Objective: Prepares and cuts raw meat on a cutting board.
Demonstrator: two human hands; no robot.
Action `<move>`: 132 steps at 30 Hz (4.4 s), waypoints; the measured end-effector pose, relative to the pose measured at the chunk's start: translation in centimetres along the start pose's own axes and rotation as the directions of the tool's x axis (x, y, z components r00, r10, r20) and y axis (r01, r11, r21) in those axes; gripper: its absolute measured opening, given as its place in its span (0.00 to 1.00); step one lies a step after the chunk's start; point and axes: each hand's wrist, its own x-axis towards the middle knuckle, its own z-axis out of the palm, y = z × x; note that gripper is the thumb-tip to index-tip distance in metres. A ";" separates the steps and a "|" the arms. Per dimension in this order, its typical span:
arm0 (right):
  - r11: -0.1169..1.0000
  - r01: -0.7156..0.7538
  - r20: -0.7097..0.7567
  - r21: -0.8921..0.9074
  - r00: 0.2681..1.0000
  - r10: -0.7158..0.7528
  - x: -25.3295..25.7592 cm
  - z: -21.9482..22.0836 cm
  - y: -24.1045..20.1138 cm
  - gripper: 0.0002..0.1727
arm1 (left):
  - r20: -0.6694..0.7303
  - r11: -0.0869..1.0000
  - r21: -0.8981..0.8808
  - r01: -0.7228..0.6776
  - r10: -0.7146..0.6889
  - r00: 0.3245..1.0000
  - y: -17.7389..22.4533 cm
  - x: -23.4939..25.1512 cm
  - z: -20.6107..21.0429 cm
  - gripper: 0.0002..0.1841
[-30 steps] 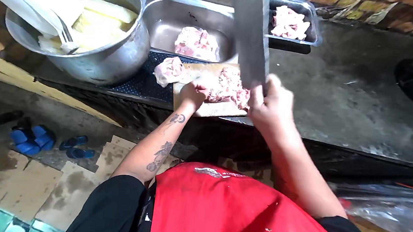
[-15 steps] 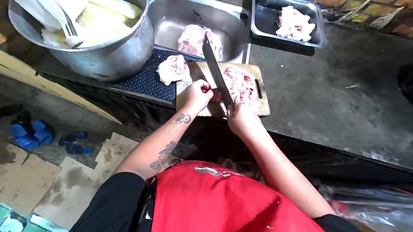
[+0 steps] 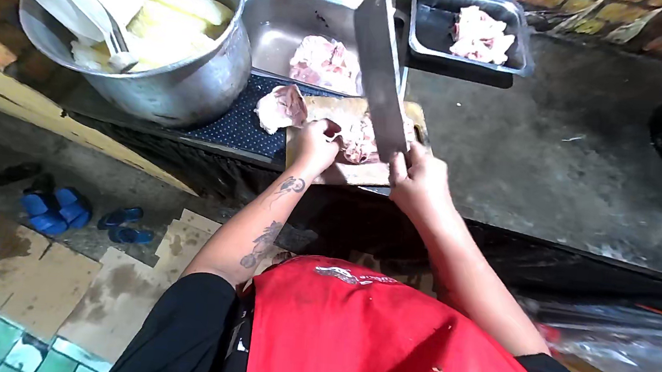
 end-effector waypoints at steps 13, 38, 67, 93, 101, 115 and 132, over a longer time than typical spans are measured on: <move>0.937 -0.238 0.356 -0.255 0.878 0.319 1.2 2.7 0.2 0.18 | -0.198 0.983 -0.122 -0.135 0.109 0.974 0.9 -0.2 -2.2 0.09; 0.926 -0.286 0.522 -0.247 0.766 0.376 -4.5 -2.4 2.9 0.16 | 0.323 0.948 0.317 -0.039 -0.069 0.944 1.1 0.8 0.0 0.34; 0.641 -0.671 0.028 0.372 0.699 0.715 -17.6 -9.6 9.5 0.15 | 0.178 0.990 0.009 -0.139 0.136 0.975 20.2 15.2 4.8 0.33; 0.863 -0.398 0.233 0.311 0.912 0.337 -11.5 -7.7 8.0 0.15 | 0.115 0.865 0.342 0.367 -0.426 0.897 -2.2 8.1 -10.9 0.25; 0.885 -0.390 0.221 0.253 0.914 0.339 -10.2 -7.3 8.0 0.16 | 0.198 0.931 0.358 0.068 -0.146 0.969 0.0 6.7 -8.2 0.29; 0.972 -0.124 0.194 0.198 0.977 0.085 -2.4 0.1 1.4 0.21 | -0.024 0.971 -0.161 0.177 -0.183 0.983 -1.7 1.1 -1.5 0.33; 0.996 -0.055 0.080 -0.068 0.995 0.061 1.3 2.3 -2.3 0.21 | -0.184 0.994 -0.105 0.040 -0.059 0.981 -2.9 0.0 -1.6 0.21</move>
